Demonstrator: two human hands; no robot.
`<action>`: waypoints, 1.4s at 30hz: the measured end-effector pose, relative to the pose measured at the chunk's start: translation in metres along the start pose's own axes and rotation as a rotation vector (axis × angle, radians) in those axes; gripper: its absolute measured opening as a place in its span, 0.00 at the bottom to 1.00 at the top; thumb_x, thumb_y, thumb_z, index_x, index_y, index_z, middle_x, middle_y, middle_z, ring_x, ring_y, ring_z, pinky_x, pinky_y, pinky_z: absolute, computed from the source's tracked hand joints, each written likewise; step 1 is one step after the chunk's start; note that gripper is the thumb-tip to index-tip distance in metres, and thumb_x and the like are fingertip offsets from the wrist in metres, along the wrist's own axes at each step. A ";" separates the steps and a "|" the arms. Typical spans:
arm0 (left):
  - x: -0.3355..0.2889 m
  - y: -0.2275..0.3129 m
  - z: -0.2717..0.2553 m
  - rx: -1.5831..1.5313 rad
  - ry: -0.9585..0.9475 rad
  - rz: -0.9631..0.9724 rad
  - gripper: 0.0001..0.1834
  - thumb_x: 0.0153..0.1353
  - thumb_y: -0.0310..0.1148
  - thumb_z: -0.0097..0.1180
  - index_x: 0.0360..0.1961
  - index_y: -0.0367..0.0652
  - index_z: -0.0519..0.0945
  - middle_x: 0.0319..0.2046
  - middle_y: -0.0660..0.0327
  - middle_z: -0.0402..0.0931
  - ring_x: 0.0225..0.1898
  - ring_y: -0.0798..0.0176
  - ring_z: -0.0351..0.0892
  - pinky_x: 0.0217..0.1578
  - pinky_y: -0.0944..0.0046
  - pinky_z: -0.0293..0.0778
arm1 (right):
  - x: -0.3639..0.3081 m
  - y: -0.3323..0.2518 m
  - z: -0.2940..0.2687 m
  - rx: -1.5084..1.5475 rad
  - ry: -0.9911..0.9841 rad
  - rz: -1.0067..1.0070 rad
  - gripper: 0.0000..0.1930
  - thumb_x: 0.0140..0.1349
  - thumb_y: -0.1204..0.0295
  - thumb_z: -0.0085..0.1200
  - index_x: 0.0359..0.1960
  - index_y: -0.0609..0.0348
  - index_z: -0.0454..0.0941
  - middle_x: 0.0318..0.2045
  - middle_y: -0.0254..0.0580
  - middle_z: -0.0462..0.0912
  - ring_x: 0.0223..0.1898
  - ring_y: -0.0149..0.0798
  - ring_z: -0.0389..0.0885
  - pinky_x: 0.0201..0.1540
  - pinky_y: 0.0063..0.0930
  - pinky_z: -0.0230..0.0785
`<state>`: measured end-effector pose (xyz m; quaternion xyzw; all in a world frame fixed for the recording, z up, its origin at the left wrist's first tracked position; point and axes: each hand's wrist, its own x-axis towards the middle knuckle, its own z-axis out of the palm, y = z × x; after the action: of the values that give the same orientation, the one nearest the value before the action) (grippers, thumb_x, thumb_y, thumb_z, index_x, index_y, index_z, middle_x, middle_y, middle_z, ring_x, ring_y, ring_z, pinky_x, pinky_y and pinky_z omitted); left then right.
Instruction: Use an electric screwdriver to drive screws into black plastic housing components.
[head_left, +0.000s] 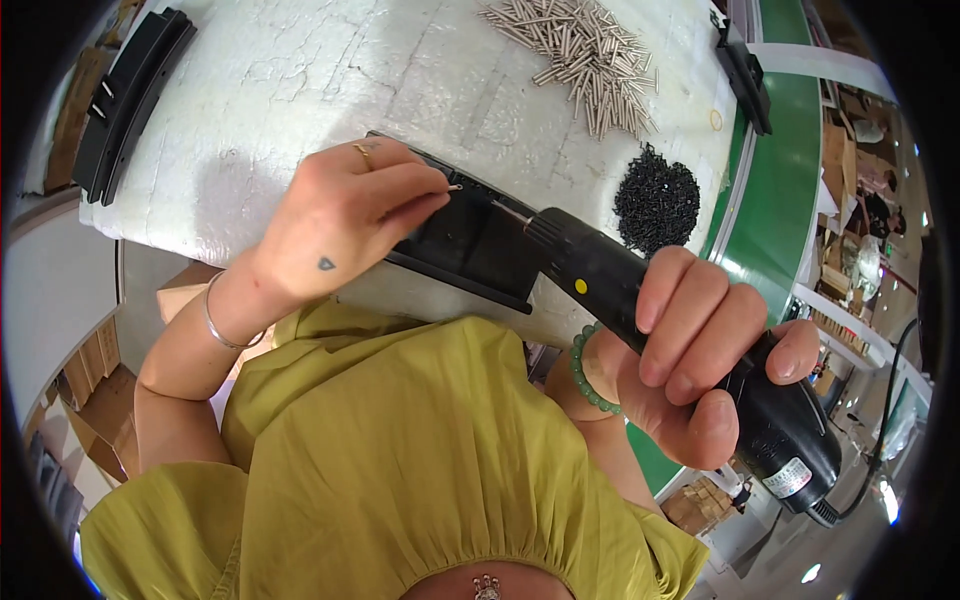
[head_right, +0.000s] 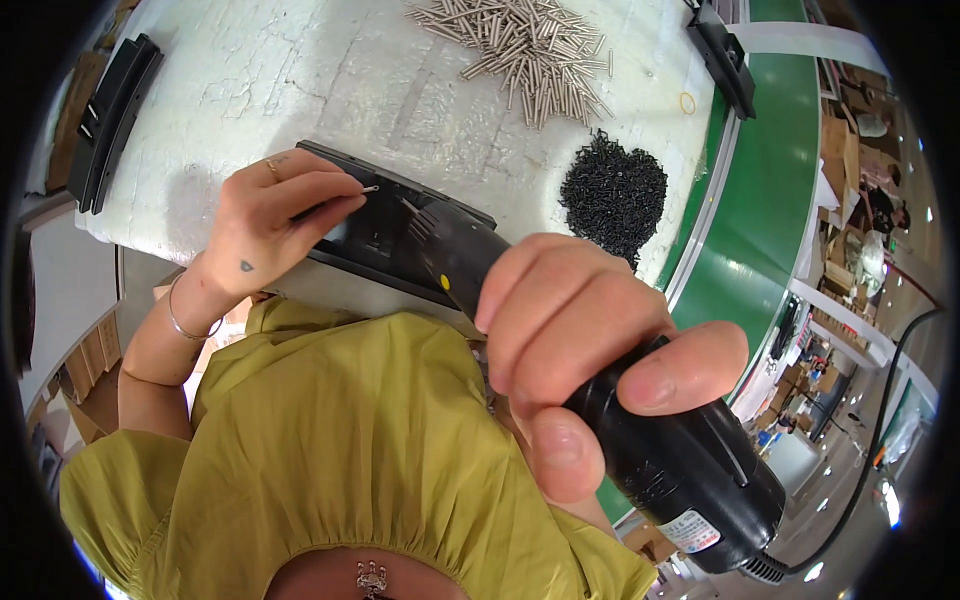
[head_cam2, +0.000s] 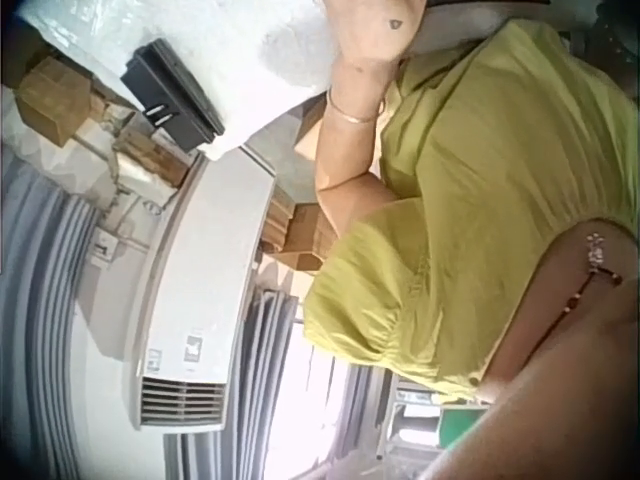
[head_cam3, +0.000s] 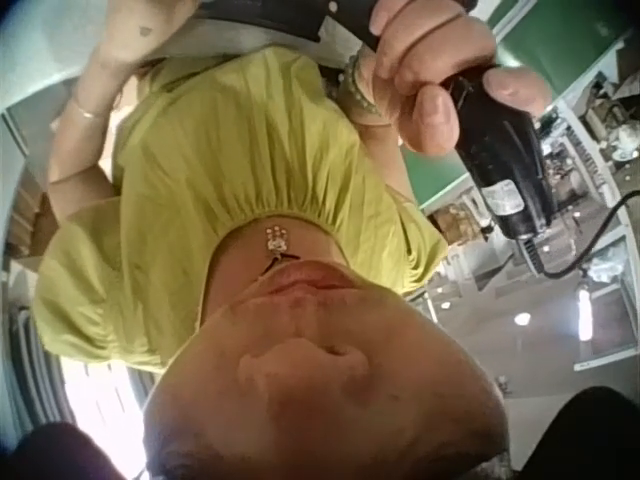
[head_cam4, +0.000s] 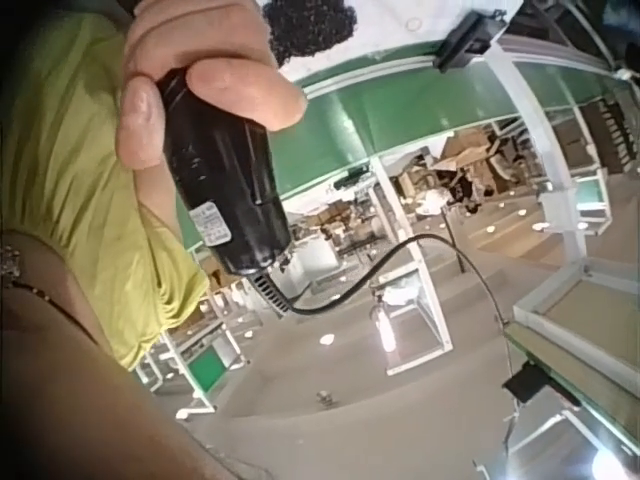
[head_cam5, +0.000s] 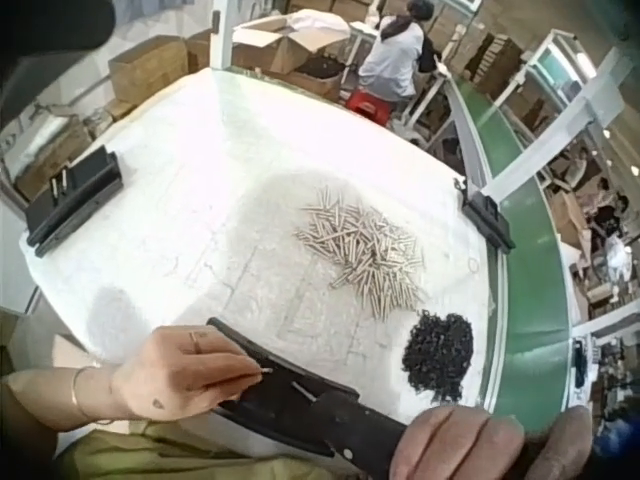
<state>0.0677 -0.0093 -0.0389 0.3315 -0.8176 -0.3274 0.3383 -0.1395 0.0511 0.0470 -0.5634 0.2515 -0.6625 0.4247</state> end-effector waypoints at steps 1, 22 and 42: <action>0.000 0.000 0.002 -0.002 0.000 -0.005 0.06 0.49 0.20 0.63 0.31 0.37 0.82 0.27 0.58 0.78 0.28 0.60 0.78 0.28 0.66 0.73 | 0.002 0.001 0.001 -0.014 -0.047 0.025 0.18 0.51 0.72 0.53 0.45 0.49 0.66 0.17 0.26 0.68 0.18 0.25 0.65 0.31 0.24 0.59; 0.005 0.001 0.007 -0.095 0.060 -0.104 0.05 0.45 0.21 0.60 0.25 0.41 0.77 0.25 0.60 0.75 0.29 0.55 0.75 0.28 0.61 0.72 | 0.012 0.012 0.007 -0.085 -0.117 0.089 0.19 0.52 0.72 0.50 0.48 0.49 0.66 0.20 0.28 0.69 0.19 0.26 0.66 0.31 0.25 0.58; 0.000 -0.004 0.017 0.015 0.001 -0.058 0.04 0.47 0.30 0.62 0.23 0.45 0.78 0.22 0.67 0.74 0.30 0.60 0.75 0.27 0.61 0.73 | 0.035 0.020 0.018 -0.203 -0.376 0.160 0.15 0.55 0.74 0.50 0.40 0.50 0.58 0.22 0.32 0.70 0.20 0.29 0.67 0.28 0.27 0.60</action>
<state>0.0557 -0.0064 -0.0519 0.3580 -0.8099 -0.3307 0.3264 -0.1171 0.0140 0.0537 -0.6952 0.2769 -0.4814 0.4564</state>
